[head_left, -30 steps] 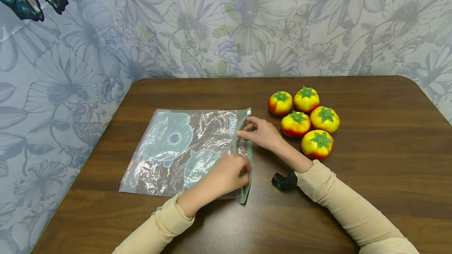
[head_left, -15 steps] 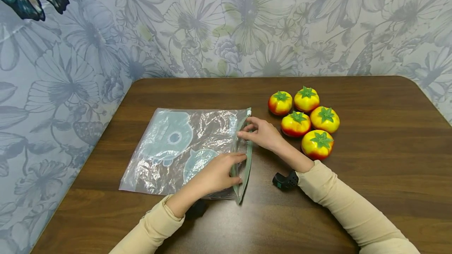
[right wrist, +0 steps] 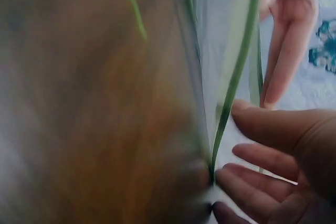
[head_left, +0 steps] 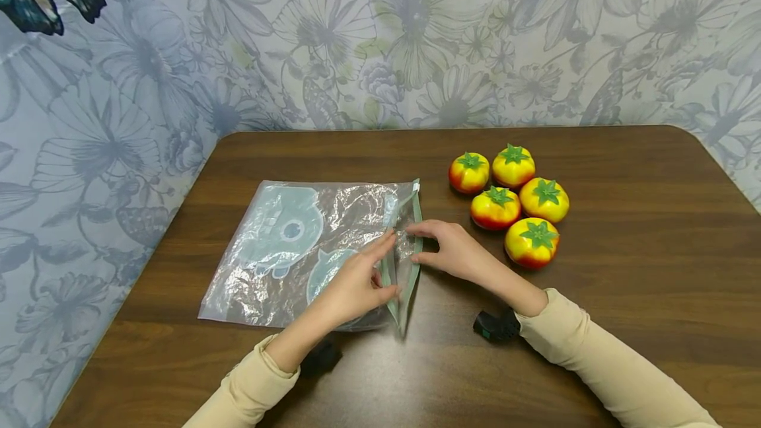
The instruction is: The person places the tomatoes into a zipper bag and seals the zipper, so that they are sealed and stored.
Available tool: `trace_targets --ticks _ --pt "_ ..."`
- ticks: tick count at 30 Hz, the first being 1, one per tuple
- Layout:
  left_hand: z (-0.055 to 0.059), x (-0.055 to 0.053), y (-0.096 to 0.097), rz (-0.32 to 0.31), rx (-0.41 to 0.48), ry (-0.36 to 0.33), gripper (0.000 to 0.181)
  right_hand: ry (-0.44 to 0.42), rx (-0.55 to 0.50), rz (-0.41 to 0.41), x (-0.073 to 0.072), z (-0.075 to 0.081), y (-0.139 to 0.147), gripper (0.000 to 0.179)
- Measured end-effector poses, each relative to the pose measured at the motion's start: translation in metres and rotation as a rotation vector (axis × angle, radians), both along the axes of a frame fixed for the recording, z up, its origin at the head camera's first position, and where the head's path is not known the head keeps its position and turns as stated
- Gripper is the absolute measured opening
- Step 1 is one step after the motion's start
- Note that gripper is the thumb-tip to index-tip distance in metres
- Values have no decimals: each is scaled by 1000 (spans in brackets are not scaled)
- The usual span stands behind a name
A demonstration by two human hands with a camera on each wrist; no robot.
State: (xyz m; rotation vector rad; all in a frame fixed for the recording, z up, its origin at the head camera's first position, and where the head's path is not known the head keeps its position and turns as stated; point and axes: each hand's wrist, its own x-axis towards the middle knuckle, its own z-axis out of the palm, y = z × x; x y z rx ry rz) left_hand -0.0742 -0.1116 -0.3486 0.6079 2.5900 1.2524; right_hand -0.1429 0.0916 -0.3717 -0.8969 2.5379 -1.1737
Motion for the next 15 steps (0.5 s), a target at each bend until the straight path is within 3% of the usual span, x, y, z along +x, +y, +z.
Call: trace_targets --ticks 3,8,15 --pt "1 0 0 12 1 6 81 93 92 23 6 0 -1 53" --pt "1 1 -5 21 18 -6 77 115 110 33 10 -5 0 59" --pt "0 -1 -13 49 91 -120 74 128 85 28 10 -9 3 63"
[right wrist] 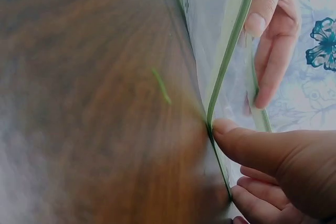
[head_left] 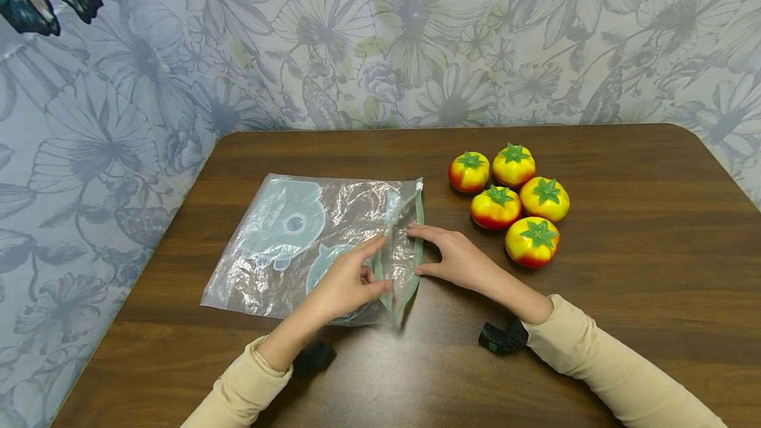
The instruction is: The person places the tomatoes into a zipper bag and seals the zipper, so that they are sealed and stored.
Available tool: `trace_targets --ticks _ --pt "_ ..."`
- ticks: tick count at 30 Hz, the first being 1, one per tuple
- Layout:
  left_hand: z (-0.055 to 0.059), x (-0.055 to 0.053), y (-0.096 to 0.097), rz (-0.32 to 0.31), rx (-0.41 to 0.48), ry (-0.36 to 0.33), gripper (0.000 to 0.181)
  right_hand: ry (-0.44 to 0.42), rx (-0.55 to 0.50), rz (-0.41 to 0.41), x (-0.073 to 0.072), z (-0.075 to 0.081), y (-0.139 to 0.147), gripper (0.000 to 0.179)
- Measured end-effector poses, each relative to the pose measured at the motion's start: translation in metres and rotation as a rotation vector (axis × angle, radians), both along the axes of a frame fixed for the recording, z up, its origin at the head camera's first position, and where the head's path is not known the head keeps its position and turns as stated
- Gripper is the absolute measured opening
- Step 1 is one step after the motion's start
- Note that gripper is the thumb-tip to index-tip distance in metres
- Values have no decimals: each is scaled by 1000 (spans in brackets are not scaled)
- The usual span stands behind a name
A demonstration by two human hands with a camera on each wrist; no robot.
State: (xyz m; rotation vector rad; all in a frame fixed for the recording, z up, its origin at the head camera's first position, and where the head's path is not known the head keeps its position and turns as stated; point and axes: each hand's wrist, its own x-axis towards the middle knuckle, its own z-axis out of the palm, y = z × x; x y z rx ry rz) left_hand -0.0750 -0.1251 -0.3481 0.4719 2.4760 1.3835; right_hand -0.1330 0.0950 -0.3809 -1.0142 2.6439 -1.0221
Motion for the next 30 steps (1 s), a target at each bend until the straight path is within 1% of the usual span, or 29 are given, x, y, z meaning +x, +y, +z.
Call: trace_targets --ticks 3,6,11,15,20,24,26,30 --pt "2 0 -2 21 46 -62 74 -1 -4 2 0 -1 1 63" --pt "4 0 -4 37 95 -93 75 0 -4 2 1 -1 1 64" --pt "11 0 -7 64 171 -74 75 6 2 -2 1 -2 1 64" --pt "18 0 -12 96 202 -45 74 1 4 1 1 -2 1 65" --pt "24 0 -17 118 245 -20 70 -2 3 1 1 -2 0 64" --pt "26 1 -20 126 254 -30 66 3 3 1 1 -2 1 64" --pt "26 0 -20 122 259 -47 64 4 4 1 1 -3 1 64" --pt "26 0 -19 115 269 -71 65 5 2 2 2 -3 1 64"
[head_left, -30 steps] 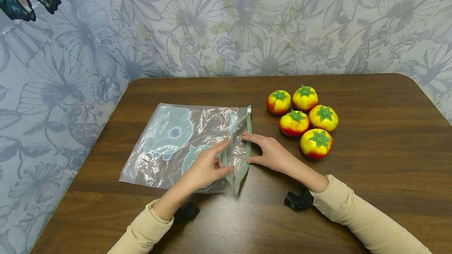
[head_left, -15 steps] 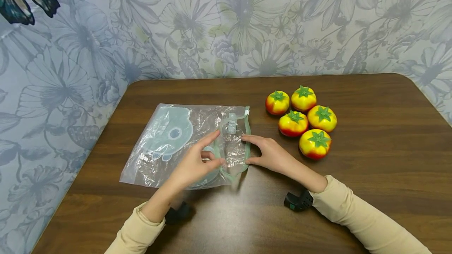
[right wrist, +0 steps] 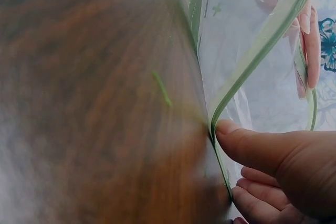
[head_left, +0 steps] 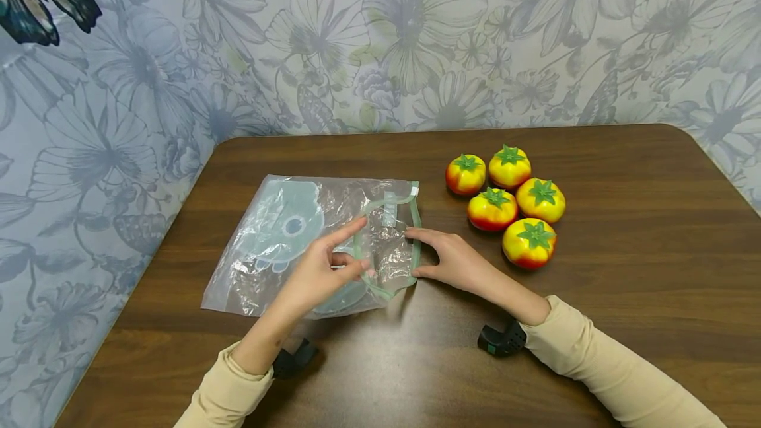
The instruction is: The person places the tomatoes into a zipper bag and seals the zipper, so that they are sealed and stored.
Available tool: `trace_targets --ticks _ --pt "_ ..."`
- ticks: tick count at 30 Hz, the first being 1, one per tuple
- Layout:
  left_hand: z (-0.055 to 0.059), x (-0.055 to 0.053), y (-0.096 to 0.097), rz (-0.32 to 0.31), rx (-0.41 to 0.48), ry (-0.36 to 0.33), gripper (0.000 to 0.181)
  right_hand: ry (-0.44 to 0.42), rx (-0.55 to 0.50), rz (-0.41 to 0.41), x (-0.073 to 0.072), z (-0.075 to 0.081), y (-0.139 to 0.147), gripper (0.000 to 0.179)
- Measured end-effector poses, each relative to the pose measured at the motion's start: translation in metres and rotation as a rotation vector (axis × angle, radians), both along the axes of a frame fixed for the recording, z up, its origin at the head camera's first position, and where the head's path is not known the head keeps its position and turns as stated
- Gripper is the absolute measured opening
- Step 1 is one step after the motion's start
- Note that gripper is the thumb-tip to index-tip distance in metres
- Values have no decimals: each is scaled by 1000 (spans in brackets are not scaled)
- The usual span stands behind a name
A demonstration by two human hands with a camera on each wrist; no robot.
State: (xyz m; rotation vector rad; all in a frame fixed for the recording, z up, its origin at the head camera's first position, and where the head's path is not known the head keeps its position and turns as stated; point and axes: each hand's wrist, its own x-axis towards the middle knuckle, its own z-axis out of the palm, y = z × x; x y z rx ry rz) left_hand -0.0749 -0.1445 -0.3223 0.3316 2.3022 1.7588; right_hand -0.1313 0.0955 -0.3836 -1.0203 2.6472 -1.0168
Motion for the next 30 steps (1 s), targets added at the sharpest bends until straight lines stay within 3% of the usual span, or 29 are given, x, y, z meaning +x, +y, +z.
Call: trace_targets --ticks 4,9,14,30 --pt "5 1 -4 28 28 -16 65 11 -10 -2 0 0 0 64" --pt "8 1 -7 59 54 25 65 30 -30 -16 -2 -1 2 62" --pt "4 2 -2 42 2 26 66 8 -18 -12 -1 0 2 61" --pt "-4 0 -1 29 72 -31 68 -19 -111 -57 3 6 -1 58"
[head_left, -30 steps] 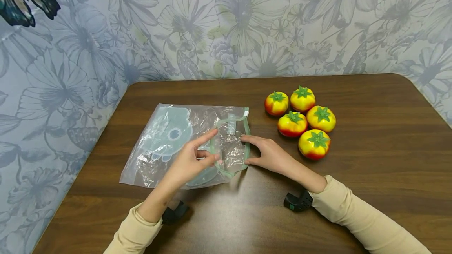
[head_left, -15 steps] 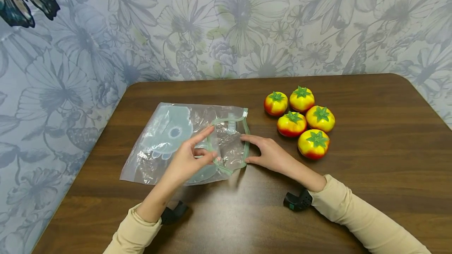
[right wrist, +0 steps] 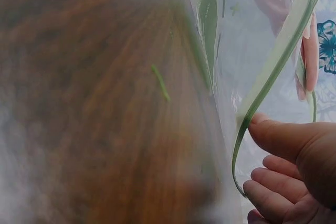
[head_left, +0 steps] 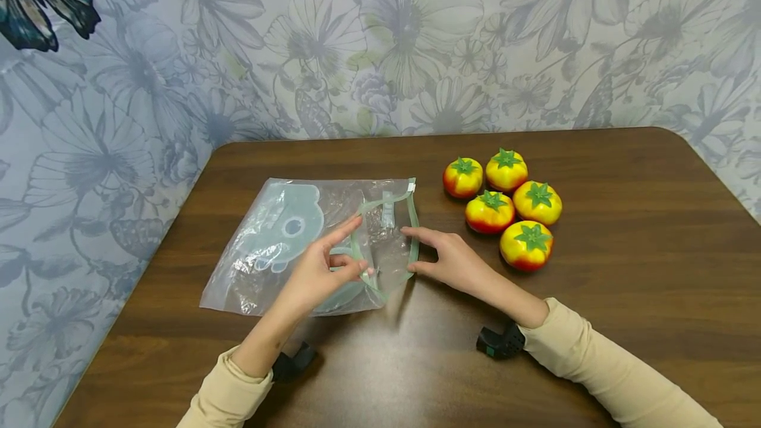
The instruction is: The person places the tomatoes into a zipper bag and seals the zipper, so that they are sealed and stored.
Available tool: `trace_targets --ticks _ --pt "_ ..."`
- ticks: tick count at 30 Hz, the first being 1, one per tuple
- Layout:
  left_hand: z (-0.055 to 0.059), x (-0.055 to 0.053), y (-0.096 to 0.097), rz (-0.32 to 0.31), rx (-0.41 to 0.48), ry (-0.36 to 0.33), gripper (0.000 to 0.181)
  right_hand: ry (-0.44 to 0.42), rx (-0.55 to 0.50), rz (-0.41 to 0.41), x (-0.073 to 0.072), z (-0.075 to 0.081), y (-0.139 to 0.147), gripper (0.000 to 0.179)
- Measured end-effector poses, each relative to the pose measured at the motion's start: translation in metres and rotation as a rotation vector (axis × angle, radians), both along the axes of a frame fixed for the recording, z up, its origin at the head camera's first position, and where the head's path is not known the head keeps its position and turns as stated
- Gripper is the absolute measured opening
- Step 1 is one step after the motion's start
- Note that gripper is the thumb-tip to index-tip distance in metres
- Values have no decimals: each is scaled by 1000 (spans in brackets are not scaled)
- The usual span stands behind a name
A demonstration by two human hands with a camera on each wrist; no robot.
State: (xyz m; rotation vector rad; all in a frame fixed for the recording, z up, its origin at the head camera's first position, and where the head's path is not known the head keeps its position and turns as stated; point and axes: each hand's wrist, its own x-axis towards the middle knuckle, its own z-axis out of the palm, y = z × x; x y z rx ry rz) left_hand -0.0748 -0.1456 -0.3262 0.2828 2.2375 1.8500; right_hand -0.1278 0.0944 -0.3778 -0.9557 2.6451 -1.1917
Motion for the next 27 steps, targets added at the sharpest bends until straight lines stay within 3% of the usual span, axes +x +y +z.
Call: trace_targets --ticks 9,19,27 --pt "-3 2 1 -13 28 -13 69 8 -14 -10 5 6 -2 58" --pt "-4 1 3 -23 27 -3 69 84 -37 -42 11 32 8 59" --pt "-5 2 3 -24 30 -17 70 137 -83 -75 18 47 34 61"
